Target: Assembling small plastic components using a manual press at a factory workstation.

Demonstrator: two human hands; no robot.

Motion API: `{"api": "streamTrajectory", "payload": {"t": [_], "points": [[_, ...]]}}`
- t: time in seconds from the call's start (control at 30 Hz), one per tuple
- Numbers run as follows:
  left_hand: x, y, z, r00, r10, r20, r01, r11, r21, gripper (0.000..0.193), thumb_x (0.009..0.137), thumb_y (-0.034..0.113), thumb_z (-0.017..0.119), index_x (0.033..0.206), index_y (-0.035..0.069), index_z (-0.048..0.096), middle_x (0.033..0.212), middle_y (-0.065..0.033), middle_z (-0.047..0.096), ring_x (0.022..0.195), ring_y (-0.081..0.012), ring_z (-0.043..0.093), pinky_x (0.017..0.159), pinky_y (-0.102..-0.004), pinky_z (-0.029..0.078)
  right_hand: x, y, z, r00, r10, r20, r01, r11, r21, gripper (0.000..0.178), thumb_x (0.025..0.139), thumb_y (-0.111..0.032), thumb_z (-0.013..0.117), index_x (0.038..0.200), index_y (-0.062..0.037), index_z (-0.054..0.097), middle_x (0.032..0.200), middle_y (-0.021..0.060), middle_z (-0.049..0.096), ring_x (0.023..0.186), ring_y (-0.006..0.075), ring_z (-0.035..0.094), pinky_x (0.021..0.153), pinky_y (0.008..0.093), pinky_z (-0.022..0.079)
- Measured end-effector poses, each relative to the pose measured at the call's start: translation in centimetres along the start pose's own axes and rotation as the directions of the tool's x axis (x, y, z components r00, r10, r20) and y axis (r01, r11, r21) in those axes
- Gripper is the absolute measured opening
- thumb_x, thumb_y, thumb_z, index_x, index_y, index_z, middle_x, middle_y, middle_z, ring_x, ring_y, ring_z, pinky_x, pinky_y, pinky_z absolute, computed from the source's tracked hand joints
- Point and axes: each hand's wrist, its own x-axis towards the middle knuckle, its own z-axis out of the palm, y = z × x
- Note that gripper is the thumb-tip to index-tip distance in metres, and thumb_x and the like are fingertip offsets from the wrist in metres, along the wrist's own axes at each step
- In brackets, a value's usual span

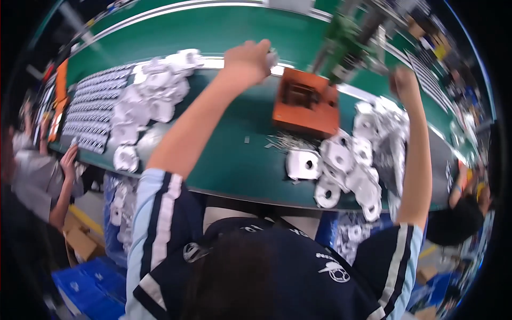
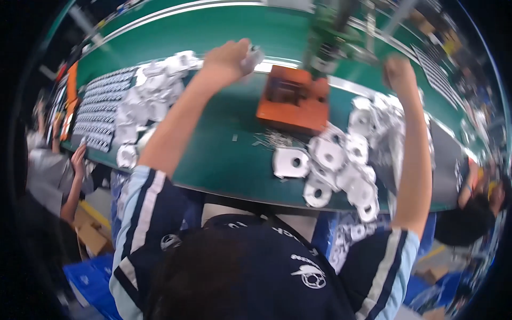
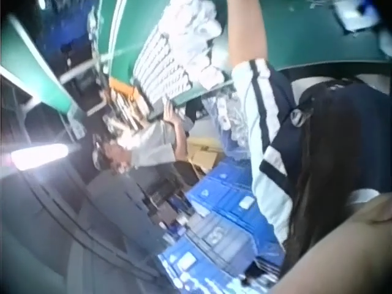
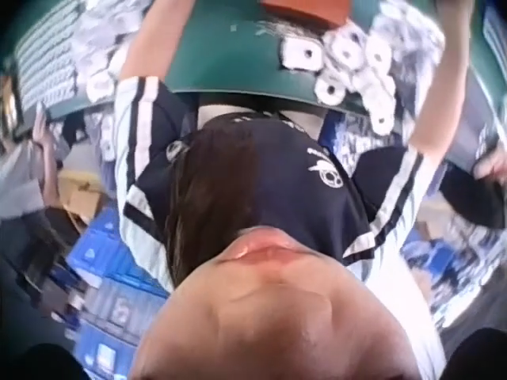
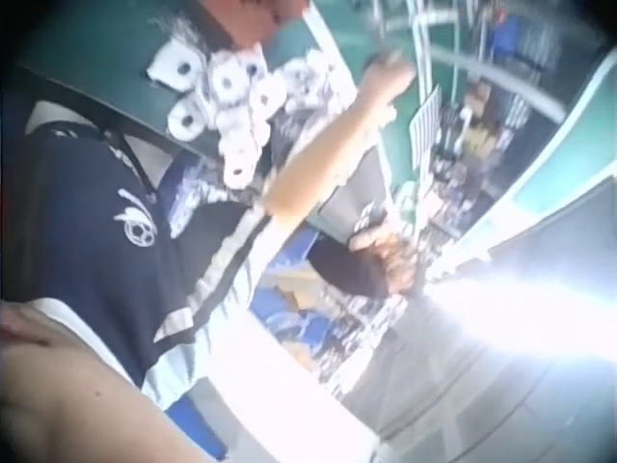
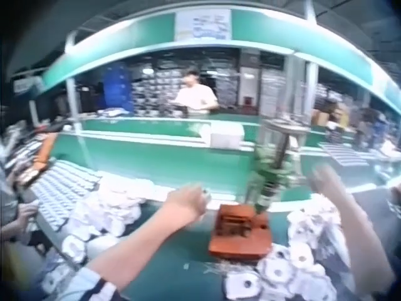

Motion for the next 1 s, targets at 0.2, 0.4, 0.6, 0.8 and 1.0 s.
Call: {"api": "streamTrajectory", "payload": {"t": [0.2,0.4,0.6,0.8,1.0], "points": [[1.2,-5.4,5.8,0.933,0.043,-0.357,-0.106,0.982,-0.159,0.037,0.074,0.021,0.062,0.109,0.012,0.053,0.099,-0.0184,0.056,0.09,-0.035,0.058,0.074,-0.045,0.049,-10.7,-2.7,5.4,0.866,0.37,0.337,-0.168,0.849,-0.501,0.042,0.071,-0.033,0.067,0.073,0.0084,0.06,0.055,0.0184,0.059,0.045,0.027,0.061,0.051,0.0368,0.05],[-7.4,-5.5,-0.2,0.931,-0.183,-0.315,0.067,0.936,-0.346,0.047,0.08,0.021,0.06,0.122,0.007,0.046,0.11,-0.0202,0.055,0.095,-0.0331,0.058,0.08,-0.0412,0.048,-11.5,2.6,6.7,0.97,0.168,0.175,-0.067,0.88,-0.471,0.034,0.077,-0.024,0.058,0.09,0.007,0.058,0.078,0.0207,0.061,0.074,0.0259,0.064,0.053,0.0352,0.05],[-24.9,-16.7,-8.5,0.48,-0.847,-0.23,0.871,0.429,0.24,0.05,0.079,0.045,0.06,0.117,0.015,0.053,0.105,-0.0231,0.056,0.096,-0.0371,0.059,0.079,-0.0435,0.047,-14.6,-2.1,4.0,0.946,0.323,0.011,-0.294,0.847,0.443,0.026,0.086,-0.017,0.048,0.104,0.0022,0.048,0.091,0.0084,0.053,0.066,0.0132,0.054,0.042,0.0254,0.05],[-31.5,-20.7,-7.0,0.677,-0.736,-0.013,0.735,0.675,0.055,0.035,0.089,0.025,0.052,0.119,0.007,0.049,0.1,-0.019,0.059,0.086,-0.0345,0.06,0.075,-0.0404,0.049,-20.0,-11.9,5.7,0.99,0.131,0.054,-0.126,0.637,0.761,0.034,0.085,-0.004,0.045,0.118,0.0011,0.044,0.107,0.0113,0.052,0.078,0.0168,0.058,0.055,0.029,0.056],[-24.4,-5.8,-0.5,0.748,-0.659,0.074,-0.044,-0.161,-0.986,0.03,0.096,0.016,0.04,0.121,0.001,0.045,0.108,-0.0096,0.057,0.094,-0.0183,0.059,0.083,-0.033,0.049,-22.7,-19.4,14.3,0.952,-0.299,0.064,0.093,0.483,0.871,0.047,0.081,-0.004,0.057,0.126,0.0001,0.047,0.13,0.0163,0.045,0.122,0.0259,0.044,0.097,0.0365,0.038]]}}
